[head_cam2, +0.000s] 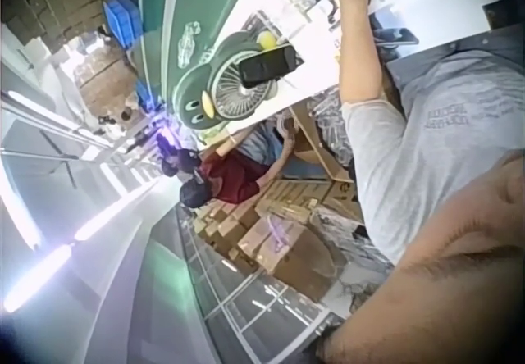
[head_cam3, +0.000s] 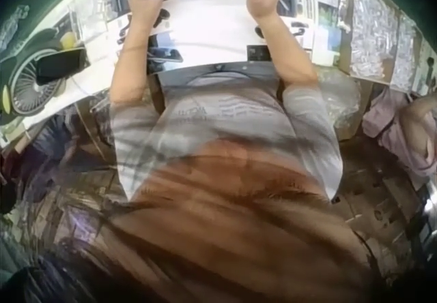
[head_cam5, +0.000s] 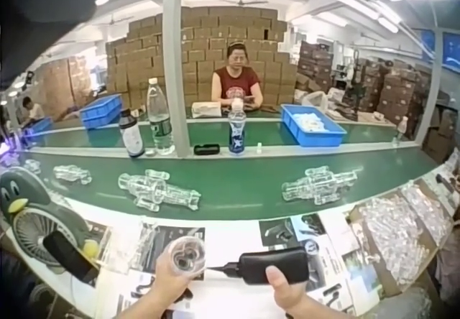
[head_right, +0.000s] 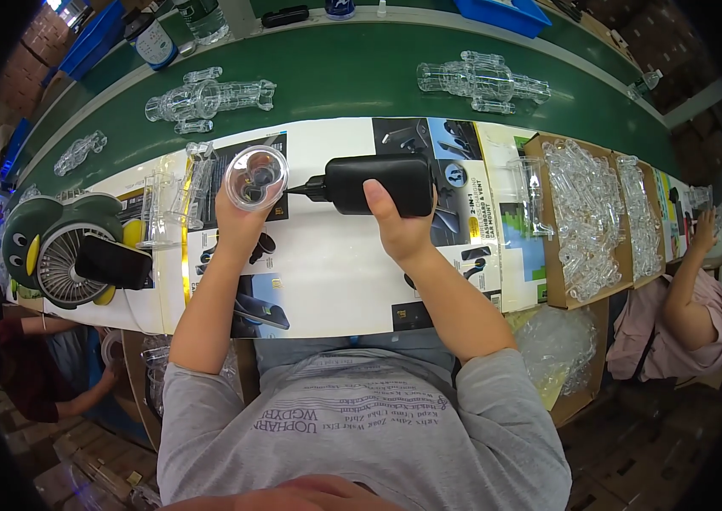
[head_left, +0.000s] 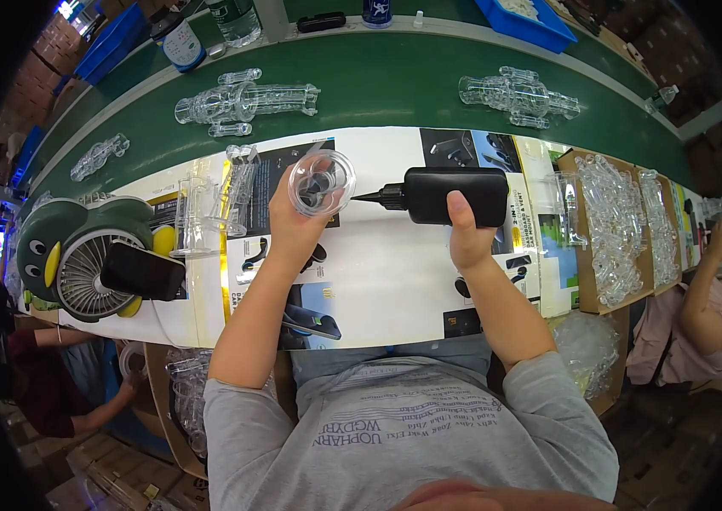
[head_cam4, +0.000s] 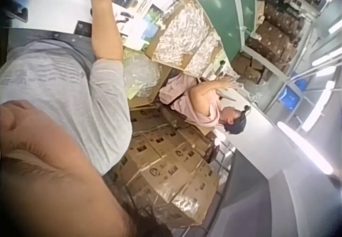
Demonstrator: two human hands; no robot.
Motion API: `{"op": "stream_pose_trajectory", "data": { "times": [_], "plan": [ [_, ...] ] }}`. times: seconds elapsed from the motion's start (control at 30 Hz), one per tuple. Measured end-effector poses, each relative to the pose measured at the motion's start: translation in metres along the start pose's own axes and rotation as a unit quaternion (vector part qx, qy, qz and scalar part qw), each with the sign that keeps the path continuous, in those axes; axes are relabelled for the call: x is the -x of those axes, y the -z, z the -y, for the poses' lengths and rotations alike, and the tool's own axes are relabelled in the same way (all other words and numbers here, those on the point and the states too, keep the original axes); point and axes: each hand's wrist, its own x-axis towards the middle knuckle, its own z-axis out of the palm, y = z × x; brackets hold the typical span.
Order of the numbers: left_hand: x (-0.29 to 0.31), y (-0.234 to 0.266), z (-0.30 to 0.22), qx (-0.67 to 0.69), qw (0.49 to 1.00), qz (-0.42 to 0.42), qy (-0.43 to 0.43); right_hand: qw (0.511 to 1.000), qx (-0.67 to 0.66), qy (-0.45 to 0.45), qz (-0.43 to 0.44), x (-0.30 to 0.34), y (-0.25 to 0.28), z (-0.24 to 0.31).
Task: Assembling plastic components on a production line, applying liquid from a squeeze bottle.
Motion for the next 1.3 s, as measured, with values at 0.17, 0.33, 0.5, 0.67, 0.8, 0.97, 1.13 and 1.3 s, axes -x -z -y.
{"op": "stream_pose_trajectory", "data": {
  "times": [0.17,0.33,0.5,0.67,0.8,0.97,1.13,1.3],
  "plan": [
    [-0.0005,-0.0003,-0.0049,-0.005,1.000,-0.003,0.007,0.999,0.014,-0.031,0.030,0.0021,0.0017,-0.0001],
    [0.0000,-0.0003,-0.0055,-0.008,1.000,-0.004,0.008,0.999,-0.018,0.007,-0.030,-0.0017,-0.0071,0.0027],
    [0.0002,0.0003,-0.0074,-0.011,1.000,-0.001,0.021,0.999,0.011,-0.021,0.023,0.0006,0.0006,0.0002],
    [-0.0002,-0.0002,-0.0033,-0.014,1.000,-0.003,0.004,1.000,0.007,-0.014,0.017,-0.0010,-0.0002,0.0000],
    [-0.0010,-0.0004,-0.0028,-0.020,1.000,-0.003,-0.004,1.000,0.016,-0.012,0.015,-0.0017,0.0005,-0.0004],
    [-0.0005,-0.0006,0.0004,-0.022,1.000,-0.007,-0.008,1.000,0.006,-0.019,0.013,-0.0015,0.0013,-0.0020],
    [-0.0012,-0.0011,-0.0033,-0.025,0.999,-0.017,-0.038,1.000,-0.001,-0.017,0.014,-0.0026,0.0024,-0.0029],
    [-0.0017,-0.0005,-0.0039,-0.054,0.996,-0.029,-0.070,1.000,-0.003,-0.018,0.006,-0.0023,0.0020,-0.0035]
  ]
}}
